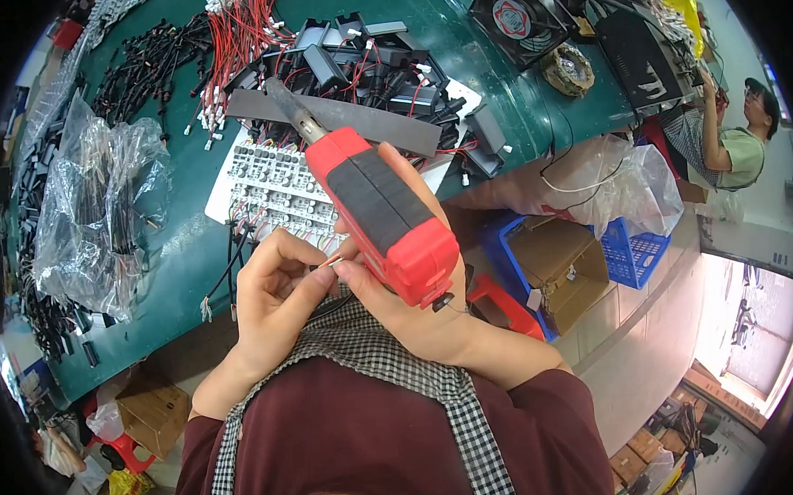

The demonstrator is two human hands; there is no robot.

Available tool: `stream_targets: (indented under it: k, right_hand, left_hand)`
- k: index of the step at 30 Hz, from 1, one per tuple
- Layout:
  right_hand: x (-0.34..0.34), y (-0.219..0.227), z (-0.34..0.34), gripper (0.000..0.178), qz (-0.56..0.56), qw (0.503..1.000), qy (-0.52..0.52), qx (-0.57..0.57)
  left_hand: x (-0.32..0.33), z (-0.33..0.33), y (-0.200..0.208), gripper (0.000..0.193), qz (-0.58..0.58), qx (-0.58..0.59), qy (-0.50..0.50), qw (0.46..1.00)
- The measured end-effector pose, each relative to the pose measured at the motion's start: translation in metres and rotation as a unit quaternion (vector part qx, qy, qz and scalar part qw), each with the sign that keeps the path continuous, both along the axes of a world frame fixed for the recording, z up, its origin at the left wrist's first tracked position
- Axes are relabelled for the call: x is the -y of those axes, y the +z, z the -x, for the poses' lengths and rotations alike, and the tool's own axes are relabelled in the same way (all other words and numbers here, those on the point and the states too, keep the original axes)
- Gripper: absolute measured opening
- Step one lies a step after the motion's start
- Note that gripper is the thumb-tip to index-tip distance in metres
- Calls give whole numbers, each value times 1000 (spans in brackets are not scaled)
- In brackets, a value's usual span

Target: The person solders electrical wires onto an array of circuit boards or LED strips using a soldering gun.

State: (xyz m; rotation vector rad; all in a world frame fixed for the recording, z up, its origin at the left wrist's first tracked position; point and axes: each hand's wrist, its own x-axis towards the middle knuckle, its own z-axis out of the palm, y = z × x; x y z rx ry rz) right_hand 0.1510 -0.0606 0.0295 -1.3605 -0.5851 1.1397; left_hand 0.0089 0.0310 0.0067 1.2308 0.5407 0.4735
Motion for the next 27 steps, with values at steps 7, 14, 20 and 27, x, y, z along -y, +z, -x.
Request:
stream_targets:
  k: [7, 14, 20, 27]
  right_hand:
    - [0, 1, 0, 71, -22, 1000, 11, 8]
    - [7, 2, -9, 34, -58, 988, 94, 111]
    - [42, -10, -34, 44, -60, 986, 104, 115]
    - [94, -57, -56, 56, 3, 891, 174, 420]
  left_hand:
    - [-5, -1, -7, 4, 158, 134, -1, 978]
    - [-2, 21, 26, 8, 88, 66, 106, 988]
    - [-23, 35, 7, 29, -658, -119, 170, 724]
    - [-30, 24, -41, 31, -694, -205, 126, 679]
